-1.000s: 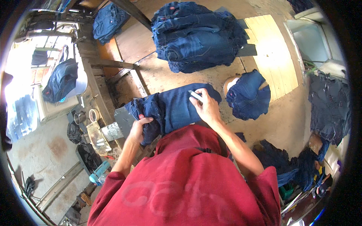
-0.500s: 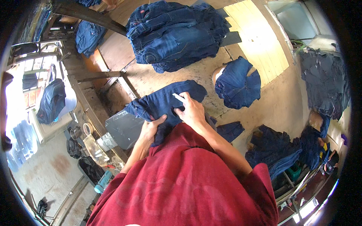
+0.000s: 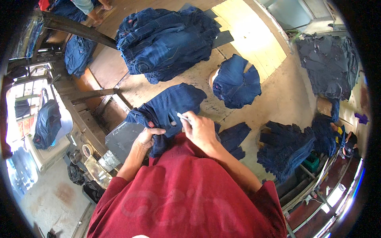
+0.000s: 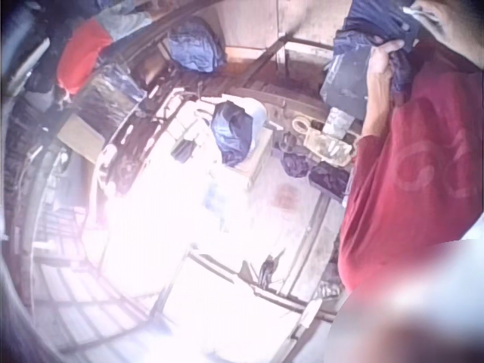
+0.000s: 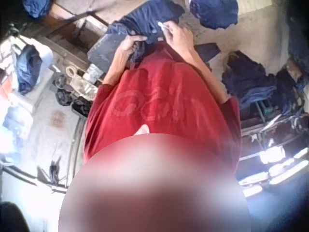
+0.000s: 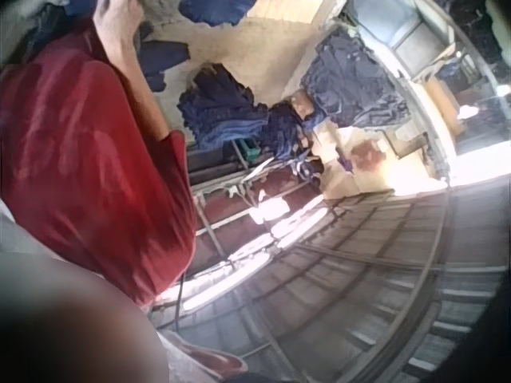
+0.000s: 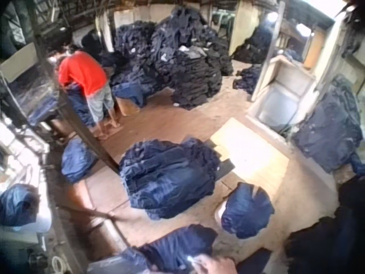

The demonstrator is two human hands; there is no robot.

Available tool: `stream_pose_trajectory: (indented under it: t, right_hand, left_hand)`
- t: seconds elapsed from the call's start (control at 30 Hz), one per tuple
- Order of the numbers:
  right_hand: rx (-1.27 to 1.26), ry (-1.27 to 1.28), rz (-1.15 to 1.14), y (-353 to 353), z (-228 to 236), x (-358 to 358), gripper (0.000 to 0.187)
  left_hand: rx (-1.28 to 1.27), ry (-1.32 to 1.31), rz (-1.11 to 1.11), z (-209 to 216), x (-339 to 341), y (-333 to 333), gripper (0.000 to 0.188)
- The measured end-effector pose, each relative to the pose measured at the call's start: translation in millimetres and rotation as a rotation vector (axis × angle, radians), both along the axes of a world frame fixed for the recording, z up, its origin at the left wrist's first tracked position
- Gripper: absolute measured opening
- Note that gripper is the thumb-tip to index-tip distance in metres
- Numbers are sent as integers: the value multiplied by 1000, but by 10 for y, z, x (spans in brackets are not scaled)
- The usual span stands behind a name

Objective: The person uses a small metal tool to scrape and pull loose threads from the seams and edges of denim jeans. They repeatedly pick up jeans from a pile, scrape specific areas, and place the jeans back down.

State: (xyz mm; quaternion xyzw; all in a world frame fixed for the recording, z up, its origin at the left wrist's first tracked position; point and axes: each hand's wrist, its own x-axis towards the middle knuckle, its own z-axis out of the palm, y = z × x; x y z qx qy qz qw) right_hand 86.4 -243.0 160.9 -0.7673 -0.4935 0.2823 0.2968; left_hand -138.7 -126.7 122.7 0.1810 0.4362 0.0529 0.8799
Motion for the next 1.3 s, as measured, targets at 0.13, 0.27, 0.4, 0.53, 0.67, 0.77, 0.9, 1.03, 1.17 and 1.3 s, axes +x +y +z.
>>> stream_pose_trajectory:
  t: [0.13, 0.27, 0.4, 0.53, 0.67, 0.77, 0.9, 1.03, 1.17, 1.3]
  right_hand:
    - [-10, -289, 66, 51, 142, -343, 9]
    - [20, -387, 216, 36, 203, -606, 16]
    - [-48, -514, 34, 48, 180, -687, 12]
    - [-68, -317, 228, 88, 182, -712, 17]
    - [-108, -515, 51, 99, 200, -645, 17]
    - [-102, -293, 260, 114, 190, -566, 16]
    - [-121, -449, 83, 123, 170, -500, 16]
    - [-18, -167, 167, -28, 113, -325, 15]
    - [-52, 58, -333, -143, -398, 248, 24]
    - [-717, 1295, -866, -179, -1140, 760, 58]
  left_hand:
    - [74, 26, -143, -135, -144, 88, 41]
    - [23, -48, -146, -305, -215, 118, 40]
    - [6, -121, -161, -497, -256, 128, 38]
    - [-45, -106, -212, -652, -305, 141, 40]
    - [6, -114, -173, -667, -301, 118, 39]
    - [53, -73, -151, -565, -273, 115, 36]
    - [52, 0, -191, -455, -256, 156, 36]
    - [52, 187, -241, -535, -275, 160, 40]
    - [2, 78, -12, -551, -576, -34, 66]
    - [1, 190, 83, -177, -1386, -345, 81]
